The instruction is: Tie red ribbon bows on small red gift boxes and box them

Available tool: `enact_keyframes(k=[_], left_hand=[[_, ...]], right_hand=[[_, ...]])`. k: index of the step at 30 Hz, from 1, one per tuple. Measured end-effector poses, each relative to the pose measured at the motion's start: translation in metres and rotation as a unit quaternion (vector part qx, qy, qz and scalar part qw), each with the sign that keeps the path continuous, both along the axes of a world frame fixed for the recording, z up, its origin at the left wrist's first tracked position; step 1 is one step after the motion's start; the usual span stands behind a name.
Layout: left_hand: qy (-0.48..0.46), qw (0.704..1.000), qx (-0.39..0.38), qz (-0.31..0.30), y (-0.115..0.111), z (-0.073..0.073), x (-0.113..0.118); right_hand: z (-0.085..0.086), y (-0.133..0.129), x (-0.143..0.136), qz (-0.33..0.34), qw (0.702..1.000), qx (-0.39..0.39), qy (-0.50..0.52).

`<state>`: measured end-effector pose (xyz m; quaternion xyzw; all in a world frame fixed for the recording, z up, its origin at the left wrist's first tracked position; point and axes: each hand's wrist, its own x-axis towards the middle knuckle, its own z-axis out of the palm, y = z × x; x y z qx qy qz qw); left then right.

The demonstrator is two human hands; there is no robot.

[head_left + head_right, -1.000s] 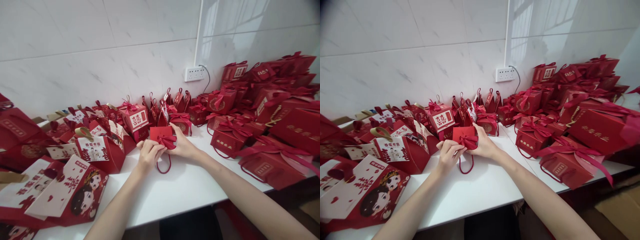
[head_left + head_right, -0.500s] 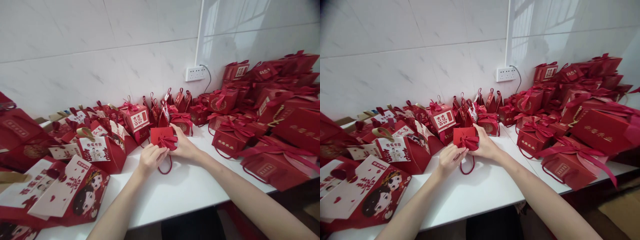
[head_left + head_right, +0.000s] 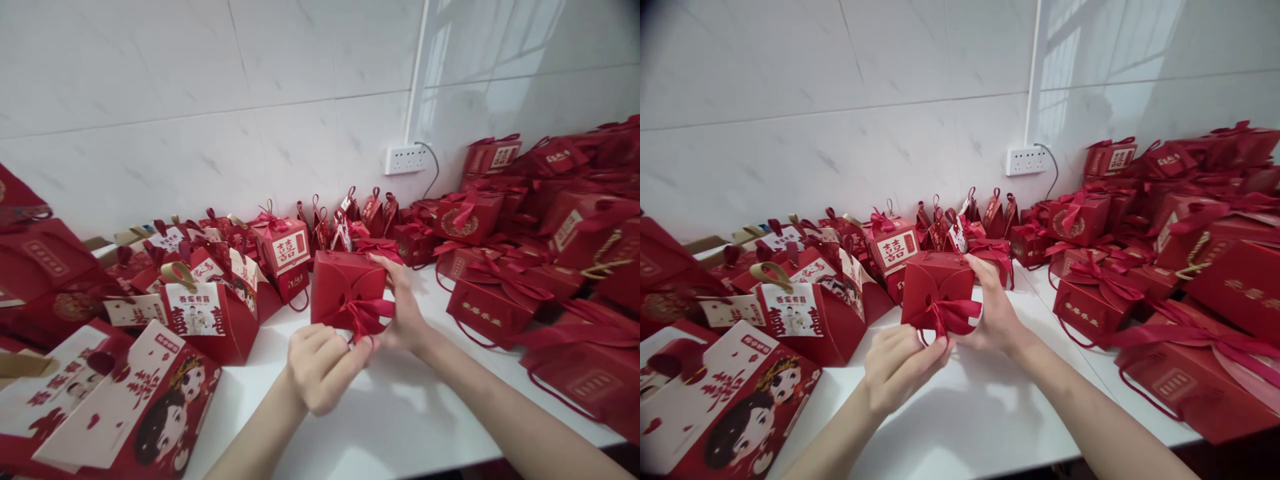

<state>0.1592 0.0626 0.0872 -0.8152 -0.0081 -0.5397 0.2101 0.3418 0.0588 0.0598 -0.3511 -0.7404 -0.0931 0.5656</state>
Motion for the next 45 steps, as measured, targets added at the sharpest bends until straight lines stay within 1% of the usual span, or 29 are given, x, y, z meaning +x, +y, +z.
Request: enact_keyframes(k=[6,10,14,20,26,33,36,45], left_hand=[[0.005,1.0,0.0,0.006,-0.009,0.0056,-0.0038],[0.017,1.0,-0.007,0.016,-0.0088,0.0064,-0.0036],[0.006,1.0,-0.01,0.012,-0.0074,0.0063,-0.0025],[0.005,1.0,-0.004,0.015,-0.006,0.0067,-0.0011],[-0.003,1.0,-0.009,0.016,-0.0063,0.0049,-0.0008],[0.007,1.0,-0.017,0.012,-0.0064,0.0049,-0.0017],[0.001,1.0,-0.017,0.014,-0.0059,0.005,-0.001],[0.003,1.0,-0.016,0.012,-0.0074,0.0057,-0.0016]], right_hand=[[0.0047,-0.0059,-0.0034,-0.023,1.0,0.015,-0.002],[0.005,-0.0063,-0.0025,-0.035,0.999,0.009,-0.017],[0.006,-0.0066,-0.0017,-0.046,0.998,0.011,-0.03],[0.007,-0.0066,-0.0023,-0.029,0.999,0.023,-0.021],[0.0054,-0.0064,-0.0026,-0.035,0.999,0.001,-0.018],[0.0036,-0.0058,-0.0021,-0.015,1.0,-0.01,-0.004],[0.0029,-0.0054,-0.0011,-0.02,1.0,-0.01,-0.011],[0.0024,-0.0054,-0.0019,-0.009,1.0,-0.01,-0.005]])
